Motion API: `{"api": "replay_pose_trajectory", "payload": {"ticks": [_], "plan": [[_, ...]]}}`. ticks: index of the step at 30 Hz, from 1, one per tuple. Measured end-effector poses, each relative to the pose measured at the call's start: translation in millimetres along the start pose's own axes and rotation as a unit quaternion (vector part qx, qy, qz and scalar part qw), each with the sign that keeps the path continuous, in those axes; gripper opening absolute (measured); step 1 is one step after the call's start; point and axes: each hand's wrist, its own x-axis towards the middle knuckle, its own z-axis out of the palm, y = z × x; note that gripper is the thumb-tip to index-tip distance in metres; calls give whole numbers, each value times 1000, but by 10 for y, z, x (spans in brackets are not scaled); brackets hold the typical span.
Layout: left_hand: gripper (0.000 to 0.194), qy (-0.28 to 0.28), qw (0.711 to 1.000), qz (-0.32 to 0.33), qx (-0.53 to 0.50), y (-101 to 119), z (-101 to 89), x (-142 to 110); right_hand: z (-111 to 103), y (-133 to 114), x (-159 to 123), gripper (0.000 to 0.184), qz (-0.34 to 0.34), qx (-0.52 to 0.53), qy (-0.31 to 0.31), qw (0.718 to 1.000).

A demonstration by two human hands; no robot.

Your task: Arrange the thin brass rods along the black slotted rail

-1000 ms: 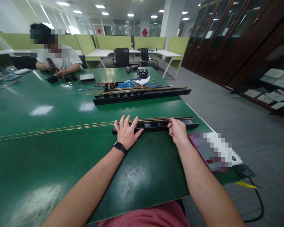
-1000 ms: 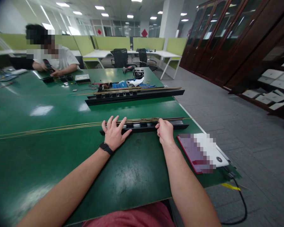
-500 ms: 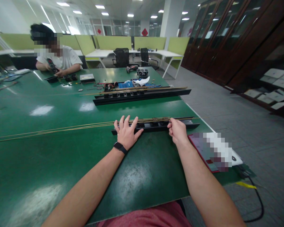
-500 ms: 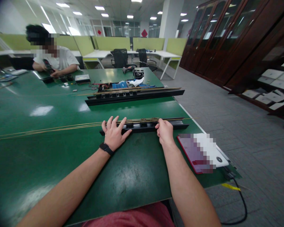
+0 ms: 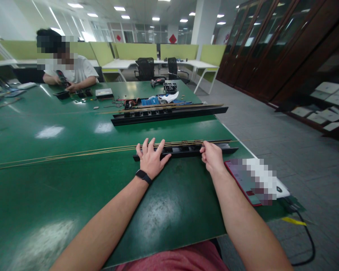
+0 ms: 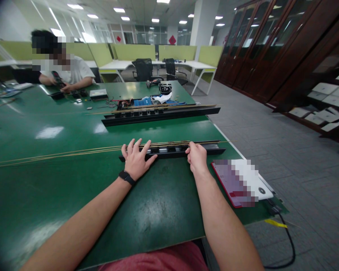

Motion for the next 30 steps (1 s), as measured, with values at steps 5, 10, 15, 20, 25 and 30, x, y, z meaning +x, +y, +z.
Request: {"api": "replay_pose_trajectory", "payload": {"ticks": [5, 10, 15, 20, 25, 30], "plan": [[61, 1, 1000, -1, -13, 3, -6, 3, 3, -2, -4, 16, 0, 2, -1, 1000], [61, 0, 1000, -2, -16, 4, -10, 3, 4, -7, -11, 16, 2, 3, 0, 1000], [61, -6, 1000, -1, -4, 1, -11, 0, 5, -12, -12, 15, 3, 1, 1, 1000], [62, -9, 1000, 0, 8, 5, -17, 1, 9, -17, -16, 19, 4, -1, 2, 1000], [62, -11, 1000, -3, 1, 11, -25, 6, 10, -21, -23, 20, 5, -1, 4, 1000], [63, -11, 1000, -3, 6, 13, -23, 6, 10, -21, -21, 21, 7, 1, 5, 1000]]}}
